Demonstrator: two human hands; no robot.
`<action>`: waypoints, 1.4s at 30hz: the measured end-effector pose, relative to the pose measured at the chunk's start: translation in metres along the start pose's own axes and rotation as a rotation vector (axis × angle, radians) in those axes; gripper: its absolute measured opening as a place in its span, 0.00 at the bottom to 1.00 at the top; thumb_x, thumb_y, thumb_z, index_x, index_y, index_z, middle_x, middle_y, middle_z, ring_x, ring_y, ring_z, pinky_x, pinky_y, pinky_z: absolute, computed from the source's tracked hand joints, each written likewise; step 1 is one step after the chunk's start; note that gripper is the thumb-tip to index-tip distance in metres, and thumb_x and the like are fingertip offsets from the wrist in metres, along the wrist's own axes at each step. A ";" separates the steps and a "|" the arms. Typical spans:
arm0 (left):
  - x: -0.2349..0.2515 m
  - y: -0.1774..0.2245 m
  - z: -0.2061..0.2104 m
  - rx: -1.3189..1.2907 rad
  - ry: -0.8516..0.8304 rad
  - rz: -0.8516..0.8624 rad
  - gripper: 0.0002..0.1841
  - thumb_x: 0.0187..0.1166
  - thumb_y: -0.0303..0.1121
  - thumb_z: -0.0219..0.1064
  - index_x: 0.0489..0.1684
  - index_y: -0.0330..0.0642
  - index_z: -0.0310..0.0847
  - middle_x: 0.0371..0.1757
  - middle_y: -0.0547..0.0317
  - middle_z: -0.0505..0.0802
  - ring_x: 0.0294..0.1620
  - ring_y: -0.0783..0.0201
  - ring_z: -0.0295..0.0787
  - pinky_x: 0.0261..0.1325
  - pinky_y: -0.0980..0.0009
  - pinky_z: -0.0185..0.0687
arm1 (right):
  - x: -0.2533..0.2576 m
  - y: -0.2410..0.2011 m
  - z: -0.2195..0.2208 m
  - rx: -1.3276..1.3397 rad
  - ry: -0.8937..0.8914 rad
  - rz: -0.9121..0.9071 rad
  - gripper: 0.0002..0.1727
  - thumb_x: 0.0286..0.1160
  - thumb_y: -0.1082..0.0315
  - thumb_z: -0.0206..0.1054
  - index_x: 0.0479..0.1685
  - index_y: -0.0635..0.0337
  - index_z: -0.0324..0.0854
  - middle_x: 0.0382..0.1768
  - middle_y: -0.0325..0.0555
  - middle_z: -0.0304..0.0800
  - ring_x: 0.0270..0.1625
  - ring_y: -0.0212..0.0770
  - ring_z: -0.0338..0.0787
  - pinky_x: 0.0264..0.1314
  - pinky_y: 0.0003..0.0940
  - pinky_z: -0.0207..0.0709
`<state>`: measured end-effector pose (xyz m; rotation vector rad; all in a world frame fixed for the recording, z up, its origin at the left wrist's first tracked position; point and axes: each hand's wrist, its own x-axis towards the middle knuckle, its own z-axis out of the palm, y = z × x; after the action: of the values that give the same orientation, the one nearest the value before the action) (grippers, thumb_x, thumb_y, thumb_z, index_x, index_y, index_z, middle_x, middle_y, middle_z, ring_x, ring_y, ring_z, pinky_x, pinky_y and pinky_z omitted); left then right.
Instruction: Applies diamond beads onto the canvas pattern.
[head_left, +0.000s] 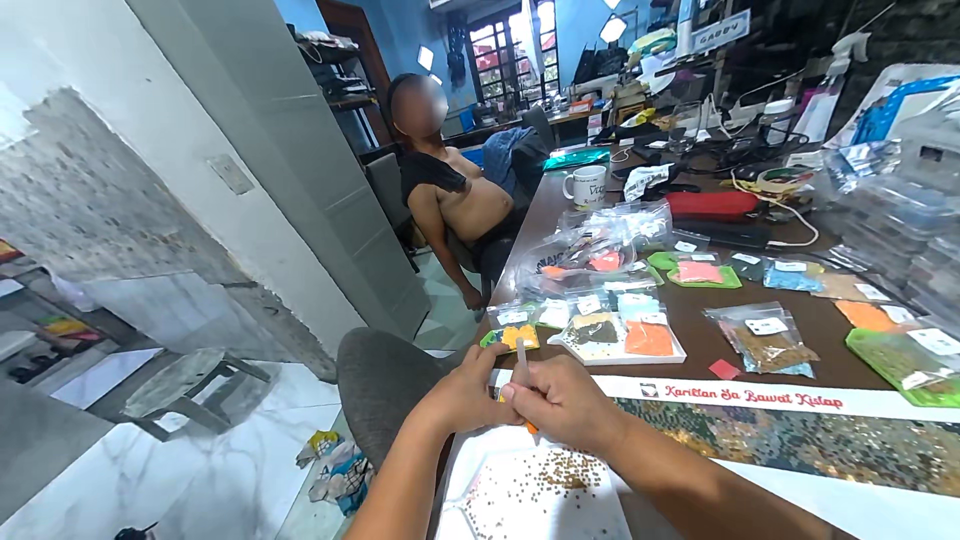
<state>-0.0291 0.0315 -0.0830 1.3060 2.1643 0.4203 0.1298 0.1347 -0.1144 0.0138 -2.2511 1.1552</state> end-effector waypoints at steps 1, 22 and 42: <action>0.000 0.000 0.000 0.025 -0.002 -0.005 0.52 0.61 0.47 0.85 0.91 0.54 0.57 0.82 0.45 0.71 0.72 0.49 0.78 0.70 0.45 0.77 | 0.000 -0.002 -0.001 0.047 -0.058 0.011 0.23 0.84 0.56 0.56 0.19 0.60 0.79 0.15 0.35 0.73 0.20 0.25 0.73 0.26 0.26 0.65; 0.002 0.004 0.001 0.071 -0.005 -0.022 0.47 0.68 0.42 0.81 0.91 0.55 0.57 0.82 0.45 0.71 0.70 0.48 0.80 0.68 0.46 0.78 | -0.002 0.000 0.004 0.109 -0.224 -0.128 0.21 0.81 0.63 0.55 0.15 0.61 0.73 0.12 0.37 0.67 0.18 0.26 0.68 0.22 0.25 0.57; -0.001 0.003 -0.002 -0.015 -0.019 -0.013 0.50 0.63 0.44 0.84 0.90 0.53 0.57 0.82 0.45 0.71 0.72 0.50 0.78 0.70 0.47 0.77 | 0.002 -0.001 -0.003 0.222 0.018 0.089 0.19 0.80 0.63 0.57 0.17 0.56 0.78 0.15 0.27 0.70 0.20 0.17 0.70 0.25 0.16 0.63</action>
<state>-0.0279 0.0323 -0.0799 1.2824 2.1481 0.4167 0.1300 0.1364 -0.1113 -0.0076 -2.1156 1.4426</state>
